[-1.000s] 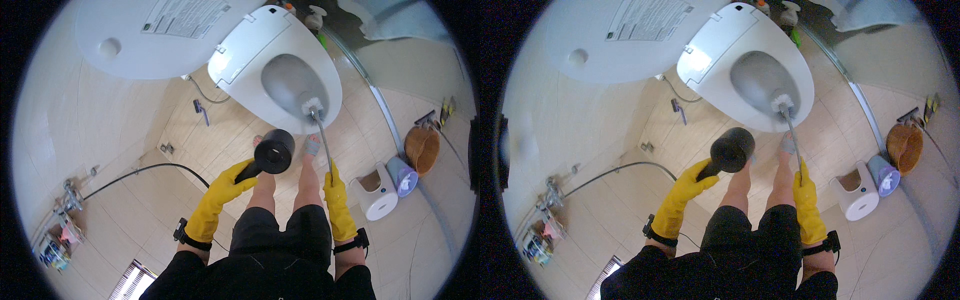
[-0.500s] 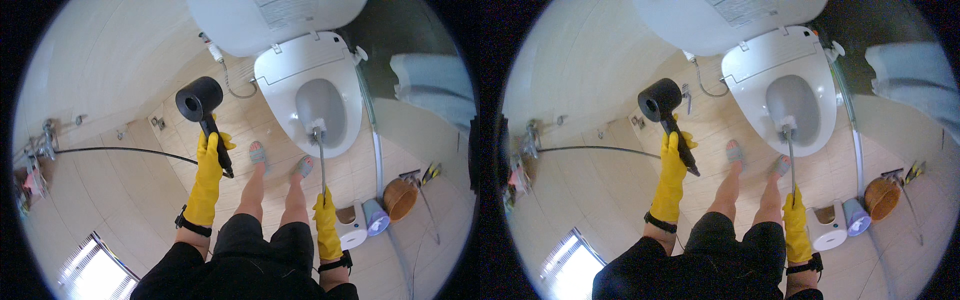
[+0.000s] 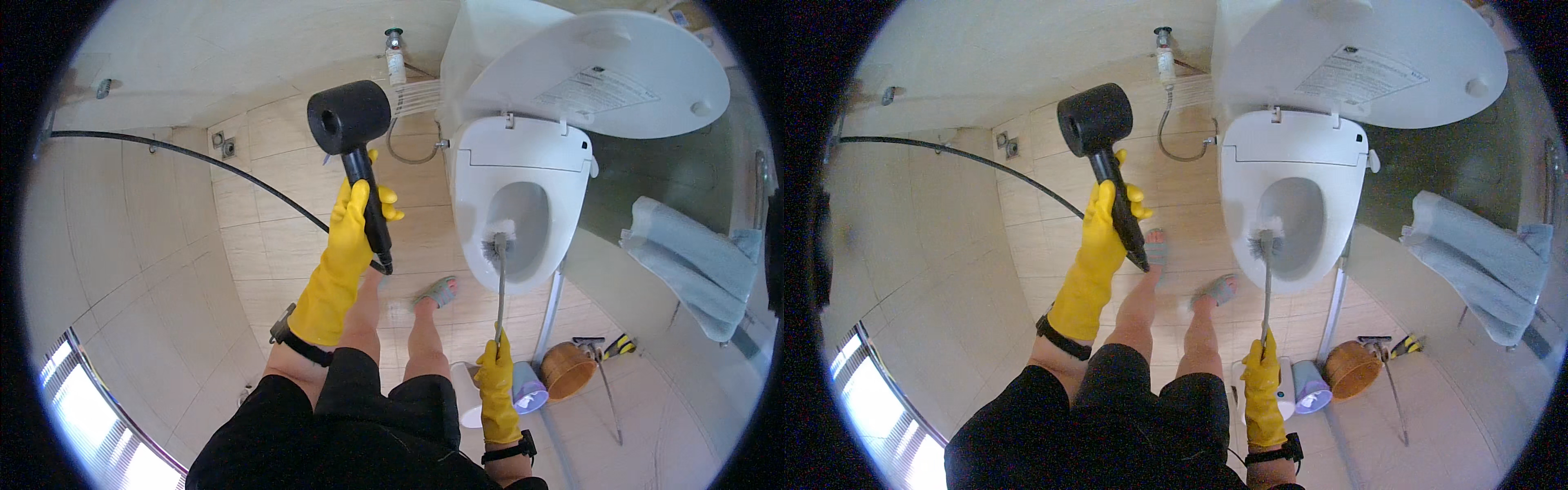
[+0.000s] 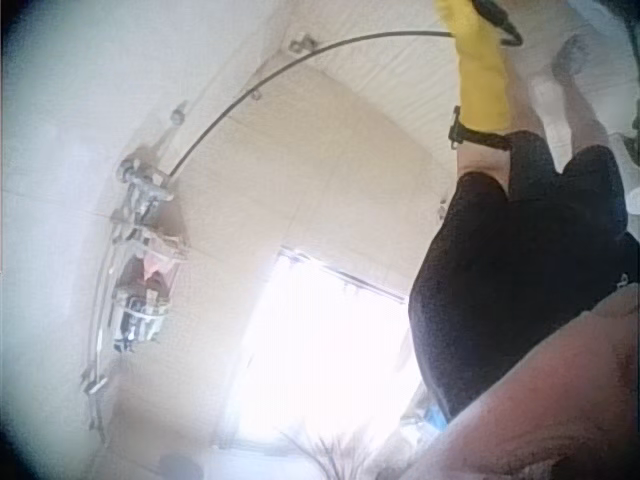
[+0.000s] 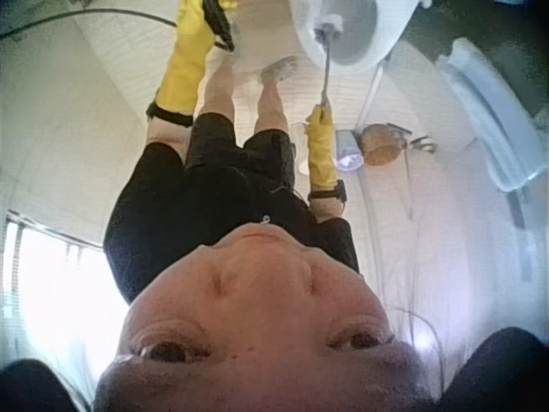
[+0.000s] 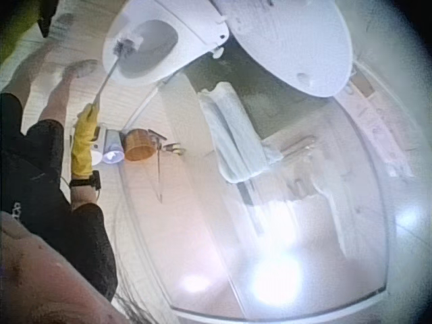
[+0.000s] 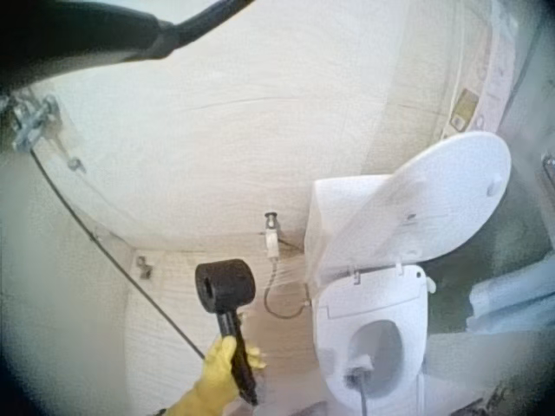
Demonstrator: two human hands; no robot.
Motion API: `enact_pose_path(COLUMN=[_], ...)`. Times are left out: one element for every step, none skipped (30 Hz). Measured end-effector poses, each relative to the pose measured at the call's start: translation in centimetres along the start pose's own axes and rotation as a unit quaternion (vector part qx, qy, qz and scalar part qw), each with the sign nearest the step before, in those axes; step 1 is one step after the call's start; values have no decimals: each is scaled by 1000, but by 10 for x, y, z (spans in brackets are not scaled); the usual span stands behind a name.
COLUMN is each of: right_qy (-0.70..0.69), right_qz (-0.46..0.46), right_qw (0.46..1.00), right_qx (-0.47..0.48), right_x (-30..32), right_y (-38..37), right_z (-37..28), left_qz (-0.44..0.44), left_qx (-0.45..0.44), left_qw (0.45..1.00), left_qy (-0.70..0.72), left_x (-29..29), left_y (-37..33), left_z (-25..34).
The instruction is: The person cleans a bathroom by scrubbing the toilet and the floor around it using a brush and a handheld shower head to rinse the surfaces.
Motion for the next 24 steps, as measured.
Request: enact_pose_path(right_qy=[21, 76, 131, 184, 225, 265, 319, 314, 381, 437, 463, 494, 543, 588, 631, 627, 622, 616, 601, 547, 489, 432, 365, 298], right_qz=[-5, 8, 18, 27, 44, 65, 124, 118, 168, 215, 217, 226, 223, 219, 215, 223, 227, 231, 224, 251, 276, 276, 273, 276], right_qw=[999, 994, 984, 968, 946, 920, 865, 858, 808, 755, 745, 730, 712, 693, 671, 669, 669, 668, 685, 681, 671, 713, 753, 784], right_qx=[26, 74, 123, 170, 227, 282, 367, 389, 416, 439, 429, 415, 385, 355, 323, 330, 338, 346, 346, 417, 485, 478, 474, 470], right_x=[1, 4, 7, 8, 16, 23, 33, 43, 54, 58, 56, 56, 53, 47, 44, 43, 37, 34, 37, 36, 36, 45, 50, 54], right_y=[2, 5, 8, 9, 10, 11, 9, 6, 4, 1, -6, -10, -18, -28, -35, -34, -32, -27, -19, -5, 7, 13, 19, 29], right_z=[-8, -27, -54, -76, -105, -133, -157, -189, -219, -244, -264, -277, -279, -279, -277, -278, -278, -279, -280, -292, -303, -310, -316, -326], left_qz=[-4, -9, -13, -16, -30, -29, -28, -28, -41, -49, -52, -61, -55, -47, -40, -43, -42, -43, -39, -35, -32, -40, -44, -52], left_qx=[-10, -14, -20, -26, -17, -14, -10, -7, -3, -1, 3, 7, 14, 19, 24, 23, 22, 21, 24, 29, 34, 35, 38, 39], left_qw=[1000, 1000, 999, 998, 998, 998, 997, 997, 997, 996, 995, 994, 995, 996, 997, 997, 997, 997, 997, 998, 998, 998, 997, 996], left_qy=[4, -14, -33, -53, -54, -60, -67, -73, -60, -69, -85, -92, -83, -76, -69, -66, -65, -64, -57, -49, -42, -46, -56, -63], left_x=[4, 7, 8, 11, 14, 16, 19, 20, 12, 9, 11, 9, 8, 7, 6, 6, 9, 9, 9, 7, 5, 2, 0, -1], left_y=[1, 3, 6, 8, 12, 15, 18, 20, 15, 15, 18, 19, 20, 23, 24, 23, 24, 25, 26, 28, 28, 28, 29, 28], left_z=[4, 10, 17, 25, 31, 36, 41, 44, 43, 44, 48, 48, 47, 49, 49, 48, 48, 49, 48, 48, 48, 50, 57, 60])
Point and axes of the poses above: each hand's wrist, its own y-axis away from the middle knuckle, its own x-axis out of the back of the hand, z = x × y, the point moved 5 cm from there along -y, towards the middle knuckle, and after that the axes turned 8 degrees about -z, right-handed, at the moved point
